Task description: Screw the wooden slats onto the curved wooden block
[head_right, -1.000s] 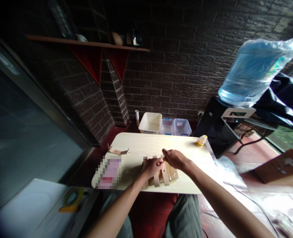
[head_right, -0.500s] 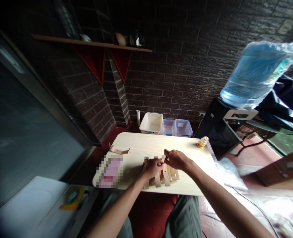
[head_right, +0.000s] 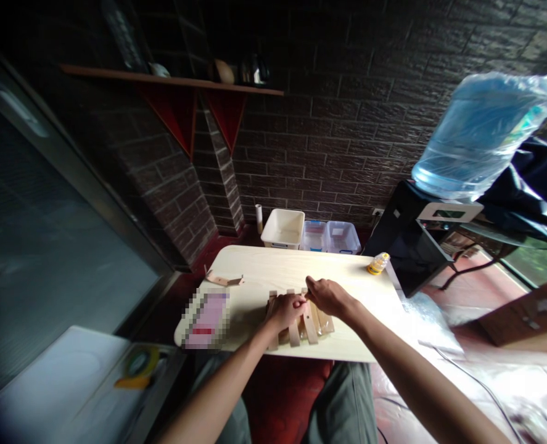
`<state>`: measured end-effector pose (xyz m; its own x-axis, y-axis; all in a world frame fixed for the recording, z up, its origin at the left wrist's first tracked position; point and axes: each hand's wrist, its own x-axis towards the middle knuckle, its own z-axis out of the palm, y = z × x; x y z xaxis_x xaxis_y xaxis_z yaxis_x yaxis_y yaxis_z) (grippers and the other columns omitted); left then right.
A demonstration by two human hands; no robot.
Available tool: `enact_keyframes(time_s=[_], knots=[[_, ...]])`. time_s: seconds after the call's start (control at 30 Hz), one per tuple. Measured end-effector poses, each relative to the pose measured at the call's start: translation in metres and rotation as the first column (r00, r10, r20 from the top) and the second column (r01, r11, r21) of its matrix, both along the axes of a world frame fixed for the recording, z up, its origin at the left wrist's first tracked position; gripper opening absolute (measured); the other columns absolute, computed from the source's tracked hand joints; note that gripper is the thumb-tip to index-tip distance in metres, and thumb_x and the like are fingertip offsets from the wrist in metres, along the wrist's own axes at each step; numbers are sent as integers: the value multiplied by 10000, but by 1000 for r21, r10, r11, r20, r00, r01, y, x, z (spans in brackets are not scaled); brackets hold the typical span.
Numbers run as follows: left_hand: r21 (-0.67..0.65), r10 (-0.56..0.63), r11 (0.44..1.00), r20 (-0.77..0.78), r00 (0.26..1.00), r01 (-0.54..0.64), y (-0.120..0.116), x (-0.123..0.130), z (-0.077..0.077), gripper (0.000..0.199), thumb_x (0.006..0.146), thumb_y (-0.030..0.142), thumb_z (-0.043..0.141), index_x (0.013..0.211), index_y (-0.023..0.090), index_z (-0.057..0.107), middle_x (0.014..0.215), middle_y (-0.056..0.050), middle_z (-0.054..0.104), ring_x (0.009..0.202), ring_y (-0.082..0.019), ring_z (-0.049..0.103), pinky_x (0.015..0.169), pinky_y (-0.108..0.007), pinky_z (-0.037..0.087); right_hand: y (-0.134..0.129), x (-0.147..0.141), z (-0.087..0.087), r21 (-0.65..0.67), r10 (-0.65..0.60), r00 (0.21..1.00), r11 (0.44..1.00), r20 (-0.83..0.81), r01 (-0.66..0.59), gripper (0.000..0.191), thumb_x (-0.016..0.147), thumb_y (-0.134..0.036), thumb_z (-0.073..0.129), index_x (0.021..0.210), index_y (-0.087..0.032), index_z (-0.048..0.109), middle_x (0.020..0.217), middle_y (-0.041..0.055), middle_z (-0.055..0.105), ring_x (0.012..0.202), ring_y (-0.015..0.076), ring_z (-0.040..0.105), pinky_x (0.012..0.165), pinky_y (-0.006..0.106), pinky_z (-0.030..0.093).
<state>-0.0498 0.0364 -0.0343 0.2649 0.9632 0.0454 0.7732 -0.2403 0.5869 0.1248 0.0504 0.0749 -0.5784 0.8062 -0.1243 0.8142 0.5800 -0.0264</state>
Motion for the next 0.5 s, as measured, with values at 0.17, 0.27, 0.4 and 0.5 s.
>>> enact_keyframes(time_s=[0.17, 0.27, 0.4, 0.5], knots=[[-29, -9, 1000, 0, 1000, 9, 2, 2, 2, 275, 881, 366, 484, 948, 267, 732, 907, -20, 731, 845, -185, 659, 733, -265, 407, 2, 0, -2, 0, -54, 998, 999, 21, 54, 253, 982, -395, 441, 1079, -162, 458, 835, 118, 699, 749, 224, 683, 560, 257, 337], [-8, -17, 1000, 3, 1000, 17, 1, 1, 3, 261, 878, 355, 486, 907, 263, 728, 894, -13, 729, 846, -183, 657, 721, -264, 404, 3, 1, -3, 6, -67, 997, 998, 25, 67, 268, 982, -399, 428, 1097, -159, 467, 838, 119, 699, 759, 233, 682, 564, 263, 340], [-62, 18, 998, -4, 1000, -19, 0, 1, 4, 255, 859, 382, 515, 934, 259, 725, 897, -19, 727, 872, -192, 652, 732, -265, 408, 2, 2, 4, -28, -12, 1000, 1000, 6, 13, 263, 961, -402, 471, 1106, -184, 493, 884, 105, 705, 794, 225, 675, 599, 260, 359], [-120, 39, 992, 18, 999, -37, -1, 1, 5, 278, 863, 414, 521, 971, 252, 719, 884, -19, 727, 889, -191, 646, 768, -268, 412, 1, 1, 14, -33, 26, 999, 999, -40, -28, 265, 949, -391, 496, 1135, -202, 496, 928, 89, 708, 817, 213, 670, 613, 254, 362]])
